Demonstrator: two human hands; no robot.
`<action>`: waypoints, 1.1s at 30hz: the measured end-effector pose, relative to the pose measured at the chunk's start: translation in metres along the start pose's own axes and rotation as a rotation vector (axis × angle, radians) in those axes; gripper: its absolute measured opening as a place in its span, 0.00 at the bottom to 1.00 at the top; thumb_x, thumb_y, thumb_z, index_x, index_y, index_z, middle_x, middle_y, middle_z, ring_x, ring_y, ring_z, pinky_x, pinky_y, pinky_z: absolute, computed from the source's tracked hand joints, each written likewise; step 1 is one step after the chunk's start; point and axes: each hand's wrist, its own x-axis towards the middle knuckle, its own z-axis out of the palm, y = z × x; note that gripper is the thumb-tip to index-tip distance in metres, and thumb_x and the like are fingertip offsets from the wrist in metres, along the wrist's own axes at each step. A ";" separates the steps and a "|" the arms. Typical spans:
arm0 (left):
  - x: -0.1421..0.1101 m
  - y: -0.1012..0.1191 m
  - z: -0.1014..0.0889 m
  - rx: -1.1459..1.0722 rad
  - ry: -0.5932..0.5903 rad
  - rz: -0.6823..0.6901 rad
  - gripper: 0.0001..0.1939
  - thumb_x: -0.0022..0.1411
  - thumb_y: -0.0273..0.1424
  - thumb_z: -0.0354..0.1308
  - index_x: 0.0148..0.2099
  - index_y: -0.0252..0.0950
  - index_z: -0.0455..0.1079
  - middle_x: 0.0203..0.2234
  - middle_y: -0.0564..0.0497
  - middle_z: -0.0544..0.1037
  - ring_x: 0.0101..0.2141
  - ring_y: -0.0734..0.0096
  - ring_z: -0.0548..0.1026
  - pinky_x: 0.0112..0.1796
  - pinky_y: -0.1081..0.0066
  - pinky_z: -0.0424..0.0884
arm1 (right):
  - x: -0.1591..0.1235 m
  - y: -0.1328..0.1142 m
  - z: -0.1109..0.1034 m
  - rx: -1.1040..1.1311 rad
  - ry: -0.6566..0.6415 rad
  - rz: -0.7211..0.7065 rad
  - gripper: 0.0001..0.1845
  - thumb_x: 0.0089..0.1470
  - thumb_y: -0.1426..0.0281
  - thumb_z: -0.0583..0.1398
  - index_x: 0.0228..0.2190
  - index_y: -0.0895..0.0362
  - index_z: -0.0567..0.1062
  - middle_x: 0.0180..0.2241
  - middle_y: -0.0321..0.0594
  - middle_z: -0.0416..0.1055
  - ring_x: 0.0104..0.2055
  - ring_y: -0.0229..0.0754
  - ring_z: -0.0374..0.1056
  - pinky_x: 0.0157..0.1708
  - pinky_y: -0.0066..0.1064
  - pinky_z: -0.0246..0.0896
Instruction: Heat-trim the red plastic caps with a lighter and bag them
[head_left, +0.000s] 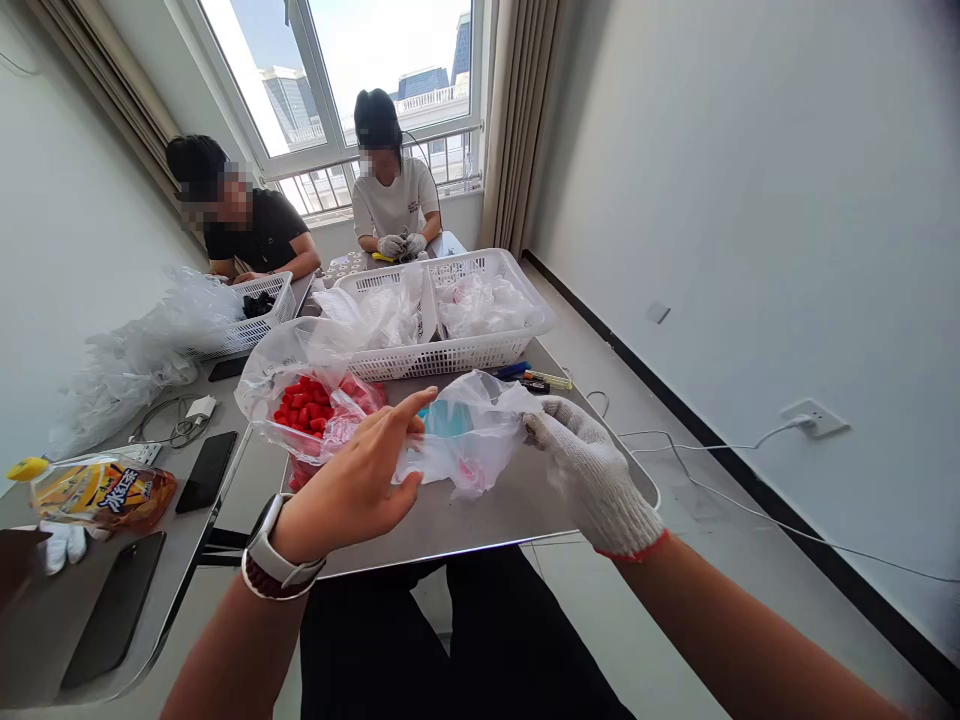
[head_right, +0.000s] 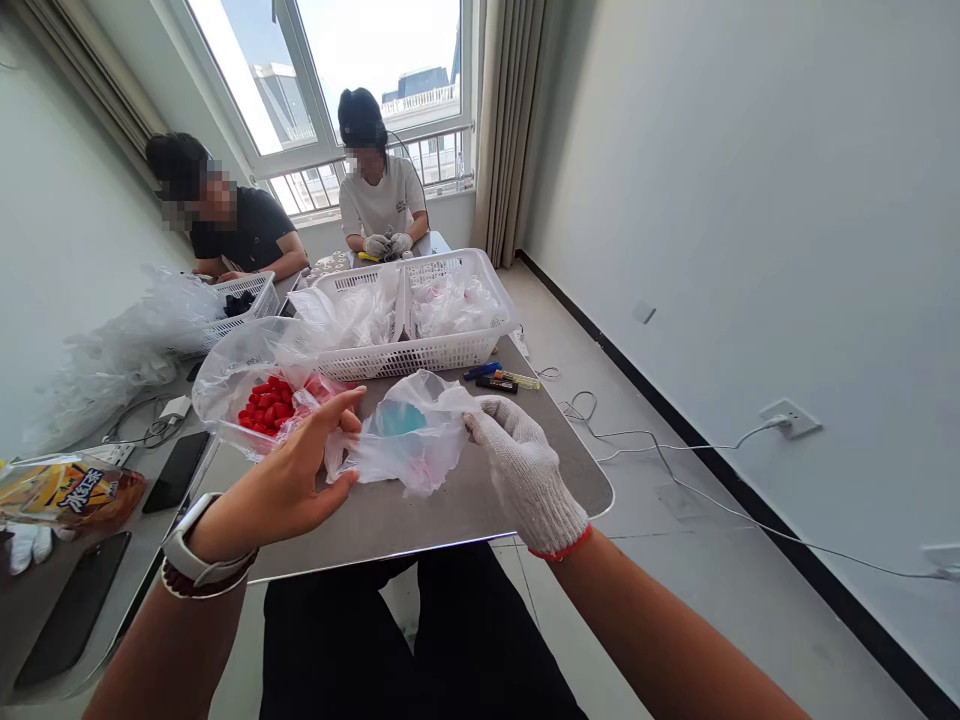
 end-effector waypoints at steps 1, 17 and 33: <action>0.000 0.000 0.003 -0.052 0.009 0.026 0.41 0.61 0.22 0.54 0.71 0.39 0.40 0.46 0.43 0.72 0.45 0.63 0.73 0.49 0.60 0.72 | 0.000 0.001 0.000 -0.014 -0.014 0.006 0.10 0.50 0.61 0.67 0.31 0.54 0.78 0.29 0.35 0.70 0.32 0.35 0.64 0.34 0.28 0.61; 0.026 -0.006 0.045 0.214 0.211 0.145 0.06 0.69 0.25 0.53 0.38 0.35 0.68 0.33 0.49 0.78 0.34 0.67 0.71 0.37 0.66 0.73 | -0.001 -0.001 0.009 -0.252 -0.258 0.121 0.16 0.52 0.57 0.63 0.28 0.58 0.73 0.25 0.35 0.68 0.28 0.35 0.62 0.29 0.29 0.58; 0.017 0.002 0.053 -0.157 0.139 0.141 0.17 0.67 0.28 0.56 0.56 0.38 0.57 0.43 0.46 0.73 0.41 0.66 0.75 0.41 0.67 0.76 | 0.010 -0.024 0.017 -1.013 -0.373 -0.725 0.08 0.61 0.70 0.58 0.34 0.53 0.78 0.36 0.37 0.78 0.39 0.42 0.72 0.43 0.37 0.68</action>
